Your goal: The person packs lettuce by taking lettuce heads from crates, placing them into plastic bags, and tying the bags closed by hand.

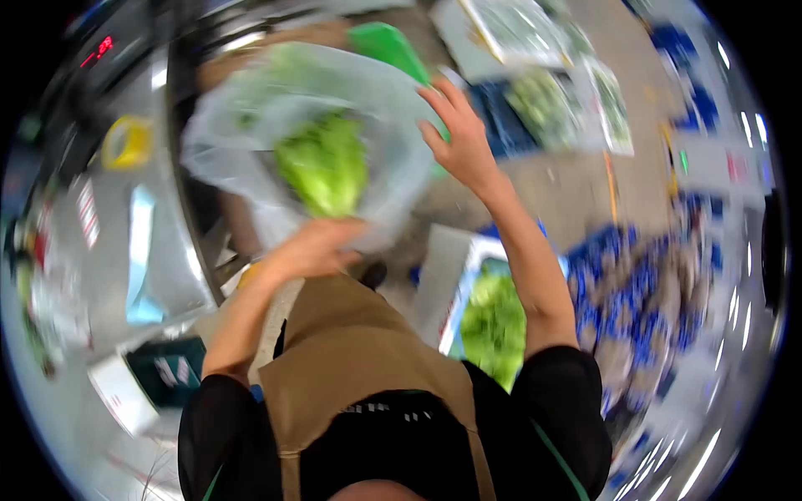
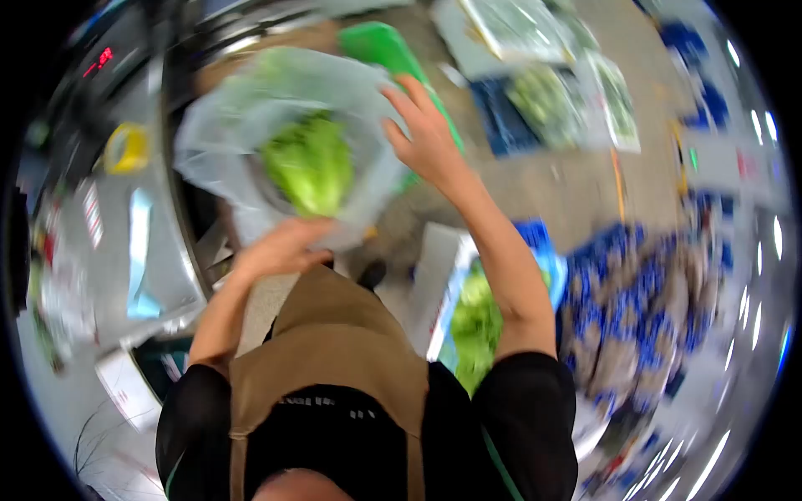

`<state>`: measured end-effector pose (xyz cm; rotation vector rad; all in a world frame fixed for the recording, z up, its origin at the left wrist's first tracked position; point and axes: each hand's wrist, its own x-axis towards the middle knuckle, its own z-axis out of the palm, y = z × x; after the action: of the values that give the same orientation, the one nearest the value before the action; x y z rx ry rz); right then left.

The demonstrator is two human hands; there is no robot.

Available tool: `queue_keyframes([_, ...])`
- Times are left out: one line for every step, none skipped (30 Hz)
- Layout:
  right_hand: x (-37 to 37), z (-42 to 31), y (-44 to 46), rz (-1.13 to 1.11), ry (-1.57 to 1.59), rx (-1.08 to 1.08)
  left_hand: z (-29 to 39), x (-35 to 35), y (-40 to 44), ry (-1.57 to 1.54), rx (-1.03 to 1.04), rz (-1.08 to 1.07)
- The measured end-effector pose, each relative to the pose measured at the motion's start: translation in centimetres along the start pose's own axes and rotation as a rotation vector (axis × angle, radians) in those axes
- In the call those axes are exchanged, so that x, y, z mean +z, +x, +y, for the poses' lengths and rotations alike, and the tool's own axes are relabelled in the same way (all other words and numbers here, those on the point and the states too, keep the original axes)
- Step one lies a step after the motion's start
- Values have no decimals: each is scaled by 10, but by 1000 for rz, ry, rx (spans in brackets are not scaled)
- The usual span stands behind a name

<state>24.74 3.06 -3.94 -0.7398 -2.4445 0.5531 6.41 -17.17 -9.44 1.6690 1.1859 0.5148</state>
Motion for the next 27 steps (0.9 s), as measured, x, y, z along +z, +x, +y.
queue_keyframes([-32,-6,-20,49,98,59,12,-5,5,13,-97,-45])
queue_keyframes([-55,3,-59,91,67,148,26,-6,8,49,-135,-25])
queue_keyframes([-72,8,-93,131,40,217,33,-5,6,89,-175,15])
queue_keyframes([-87,15,-126,170,23,272,33,2,5,145,-140,75])
queue_keyframes([-94,25,-170,231,-42,400,32,8,3,199,-111,149])
queue_keyframes([-95,40,-223,288,-98,519,33,13,1,265,-105,206])
queue_keyframes([-95,58,-283,236,-162,728,36,19,0,332,-106,271])
queue_keyframes([-87,63,-333,184,-211,1019,41,18,0,335,-137,314])
queue_keyframes([-78,68,-381,113,-166,1287,48,20,2,348,-161,347])
queue_keyframes([-44,85,-449,261,-210,1374,59,23,4,368,-186,383])
queue_keyframes([-12,88,-489,326,-55,1554,67,25,4,384,-213,421])
queue_keyframes([3,81,-493,415,313,1733,68,29,5,443,-210,455])
queue_keyframes([18,73,-498,516,633,1931,73,33,7,464,-212,485])
queue_keyframes([34,76,-497,588,773,2094,78,38,8,483,-216,516])
queue_keyframes([51,86,-499,742,1061,2044,83,41,8,501,-221,549])
queue_keyframes([72,101,-505,887,1350,1964,88,43,8,522,-211,571])
queue_keyframes([97,120,-516,1021,1638,1854,92,44,8,541,-202,595])
queue_keyframes([96,124,-509,1008,1620,1767,97,45,7,560,-194,623])
queue_keyframes([95,128,-502,998,1600,1681,100,46,3,561,-196,657])
queue_keyframes([89,134,-499,1112,1683,1744,103,45,-2,562,-199,691])
queue_keyframes([65,123,-474,1226,1763,1807,106,44,-7,562,-200,727])
queue_keyframes([45,118,-461,1296,1838,1838,107,42,-12,571,-211,766])
queue_keyframes([31,114,-454,1335,1870,1901,105,41,-15,543,-212,790])
queue_keyframes([23,111,-452,1353,1830,2111,99,41,-21,512,-221,821])
queue_keyframes([29,110,-459,1297,1878,2165,93,37,-30,491,-230,864])
queue_keyframes([60,125,-491,1064,1899,1921,93,36,-32,421,-288,896])
queue_keyframes([71,119,-490,1052,1749,1730,76,32,-40,392,-265,919])
